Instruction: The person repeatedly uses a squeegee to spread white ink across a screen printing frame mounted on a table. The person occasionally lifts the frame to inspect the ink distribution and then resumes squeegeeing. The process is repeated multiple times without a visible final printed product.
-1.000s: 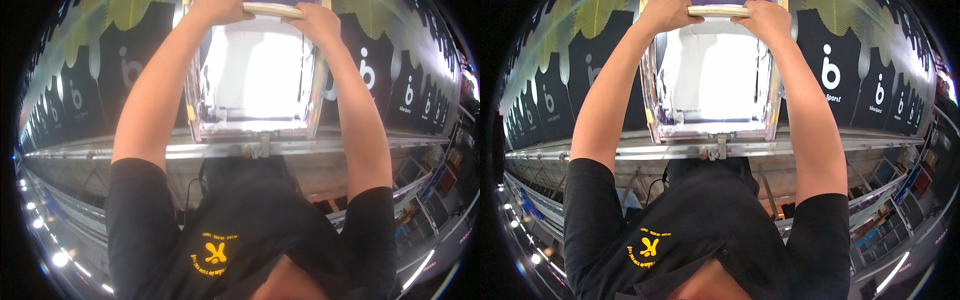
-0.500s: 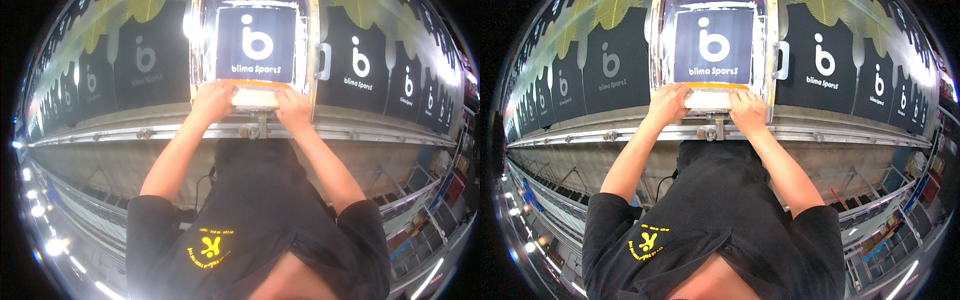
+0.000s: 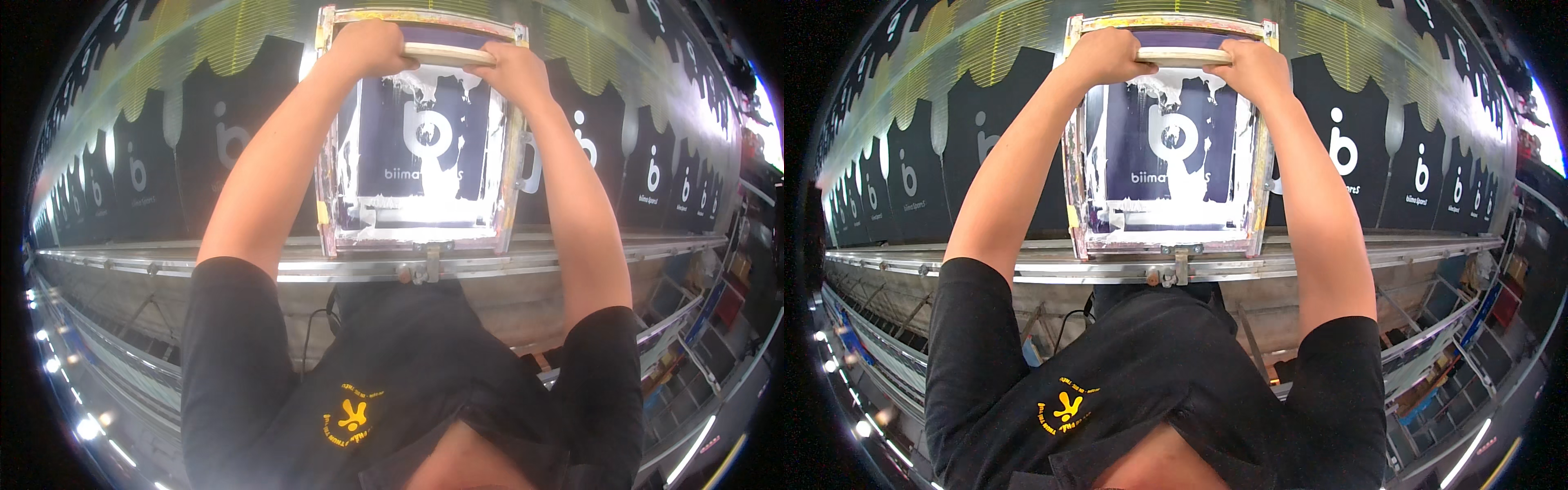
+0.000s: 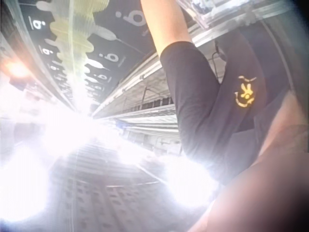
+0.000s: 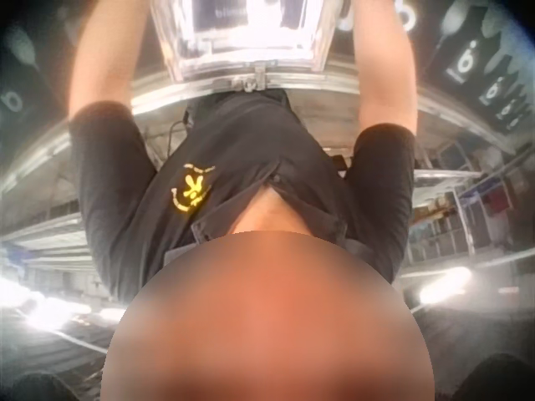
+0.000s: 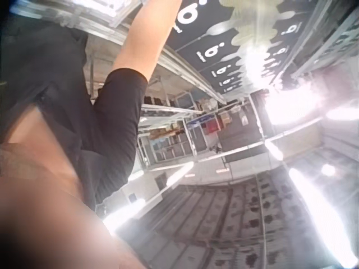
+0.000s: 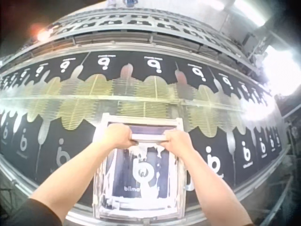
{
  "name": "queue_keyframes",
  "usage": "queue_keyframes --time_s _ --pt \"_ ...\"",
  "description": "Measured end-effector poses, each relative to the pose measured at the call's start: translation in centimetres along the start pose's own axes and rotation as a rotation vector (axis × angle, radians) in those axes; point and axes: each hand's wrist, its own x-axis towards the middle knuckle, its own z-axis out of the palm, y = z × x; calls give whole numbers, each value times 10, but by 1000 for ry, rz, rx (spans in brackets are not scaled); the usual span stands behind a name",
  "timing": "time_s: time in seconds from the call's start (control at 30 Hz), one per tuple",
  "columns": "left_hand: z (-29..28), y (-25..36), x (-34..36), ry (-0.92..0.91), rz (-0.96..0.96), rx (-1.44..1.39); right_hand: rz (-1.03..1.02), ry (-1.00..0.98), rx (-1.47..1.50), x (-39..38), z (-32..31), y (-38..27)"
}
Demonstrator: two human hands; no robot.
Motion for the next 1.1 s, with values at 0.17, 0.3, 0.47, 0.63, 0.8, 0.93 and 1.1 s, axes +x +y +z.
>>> queue_keyframes --time_s 0.17,0.3,0.47,0.63,0.8,0.93,1.1 --pt "36 -2 -1 208 19 62 -11 184 -61 -11 35 0" --pt "60 23 -49 45 -66 31 -2 109 -38 -69 55 -8" --pt "115 82 -175 55 -78 -67 -91 117 -12 -206 85 -36" --pt "159 118 -247 180 -64 -87 -198 258 111 -291 101 -43" --pt "161 151 -295 135 -71 -105 -275 97 157 -330 76 -52" --pt "134 143 -296 5 -34 -123 -355 77 230 -330 50 -40" --pt "71 91 -175 -47 -34 -64 -374 284 178 -206 32 -7"
